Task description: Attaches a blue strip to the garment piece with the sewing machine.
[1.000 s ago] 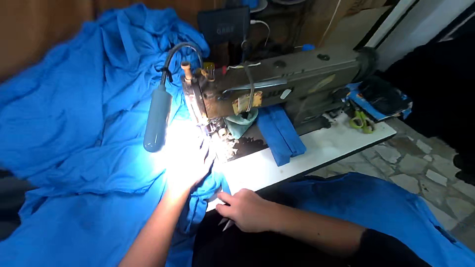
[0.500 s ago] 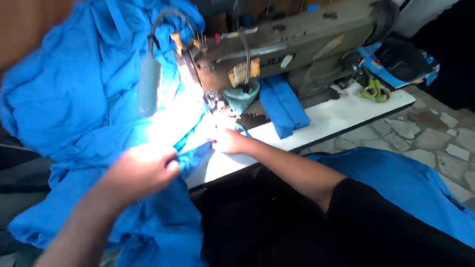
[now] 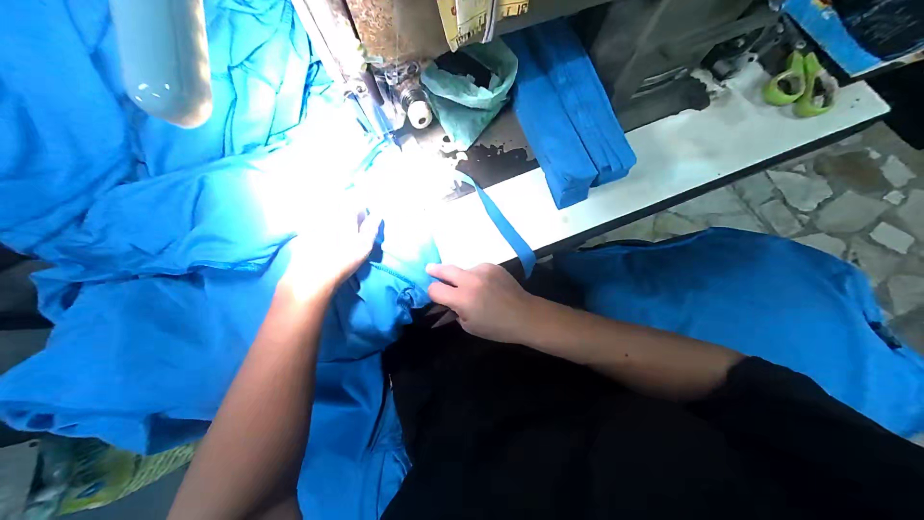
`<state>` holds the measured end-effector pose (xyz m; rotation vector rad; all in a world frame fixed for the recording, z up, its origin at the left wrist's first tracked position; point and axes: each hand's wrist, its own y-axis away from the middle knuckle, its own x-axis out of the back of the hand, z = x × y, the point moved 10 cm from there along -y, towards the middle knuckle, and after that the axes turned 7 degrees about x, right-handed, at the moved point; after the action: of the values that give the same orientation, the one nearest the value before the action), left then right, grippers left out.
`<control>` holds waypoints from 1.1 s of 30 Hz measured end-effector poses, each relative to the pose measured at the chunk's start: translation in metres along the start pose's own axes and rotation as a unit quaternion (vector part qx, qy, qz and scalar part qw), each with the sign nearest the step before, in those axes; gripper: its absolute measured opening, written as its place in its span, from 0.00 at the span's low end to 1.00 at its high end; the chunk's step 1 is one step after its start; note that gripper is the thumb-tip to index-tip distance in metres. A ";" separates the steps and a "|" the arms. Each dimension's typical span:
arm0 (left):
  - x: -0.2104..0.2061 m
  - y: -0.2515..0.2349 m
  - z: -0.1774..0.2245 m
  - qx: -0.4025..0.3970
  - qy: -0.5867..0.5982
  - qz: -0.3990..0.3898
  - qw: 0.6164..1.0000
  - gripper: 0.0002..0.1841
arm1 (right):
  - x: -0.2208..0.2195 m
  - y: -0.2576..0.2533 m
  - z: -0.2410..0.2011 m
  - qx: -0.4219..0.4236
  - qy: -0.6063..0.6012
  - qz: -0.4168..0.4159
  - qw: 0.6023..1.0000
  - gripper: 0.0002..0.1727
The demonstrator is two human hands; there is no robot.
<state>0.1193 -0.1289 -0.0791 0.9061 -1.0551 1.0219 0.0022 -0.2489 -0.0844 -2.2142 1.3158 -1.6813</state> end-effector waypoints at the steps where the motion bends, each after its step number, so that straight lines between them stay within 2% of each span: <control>1: 0.002 -0.004 0.005 0.015 -0.012 0.013 1.000 0.17 | 0.000 -0.001 -0.001 0.004 0.003 0.001 1.000 0.02; 3: 0.005 -0.001 0.029 -0.019 0.017 0.057 0.998 0.17 | 0.000 0.000 -0.002 0.007 0.005 0.002 1.000 0.03; 7: -0.034 0.010 0.046 -0.097 0.029 0.077 0.992 0.31 | 0.006 0.005 0.007 -0.036 -0.045 -0.045 0.997 0.02; 9: -0.040 0.013 0.042 -0.100 0.024 0.088 0.991 0.33 | 0.030 0.005 0.032 -0.107 -0.040 -0.024 0.993 0.06; 11: -0.042 0.015 0.041 -0.099 0.020 0.097 0.990 0.32 | 0.059 0.008 0.071 -0.197 0.022 0.021 0.980 0.07; 12: -0.043 0.015 0.041 -0.095 0.016 0.095 0.991 0.32 | 0.069 0.010 0.089 -0.249 0.047 0.017 0.967 0.10; 14: -0.044 0.013 0.041 -0.089 0.007 0.088 0.992 0.32 | 0.068 0.013 0.115 -0.335 0.062 -0.052 0.939 0.16; 15: -0.044 0.013 0.041 -0.087 0.004 0.087 0.992 0.32 | 0.062 0.013 0.119 -0.344 0.061 -0.083 0.933 0.16; 17: -0.045 0.012 0.041 -0.085 0.003 0.082 0.993 0.32 | 0.054 0.009 0.113 -0.323 0.051 -0.094 0.940 0.11; 21: -0.043 0.013 0.040 -0.079 0.017 0.089 0.993 0.30 | 0.058 -0.001 0.084 -0.281 -0.044 -0.001 0.959 0.08; 24: -0.033 0.014 0.027 -0.081 0.065 0.195 0.975 0.23 | 0.045 0.002 0.056 -0.279 -0.198 0.019 0.940 0.12; 26: -0.025 0.015 0.024 -0.079 0.086 0.211 0.971 0.23 | 0.036 0.004 0.037 -0.265 -0.270 0.023 0.925 0.14; 29: -0.010 0.020 0.044 -0.138 0.085 0.170 0.972 0.24 | 0.027 0.000 0.013 -0.230 -0.327 -0.005 0.916 0.13; 31: -0.002 0.027 0.056 -0.194 0.053 0.201 0.959 0.20 | 0.029 -0.006 -0.002 -0.199 -0.348 -0.007 0.916 0.09; 33: 0.000 0.032 0.060 -0.216 0.041 0.220 0.951 0.16 | 0.033 -0.009 -0.013 -0.177 -0.360 -0.014 0.916 0.08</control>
<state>0.0735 -0.1766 -0.0608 0.2725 -1.3768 1.1171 -0.0018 -0.2591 -0.0498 -2.6437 1.4216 -0.5050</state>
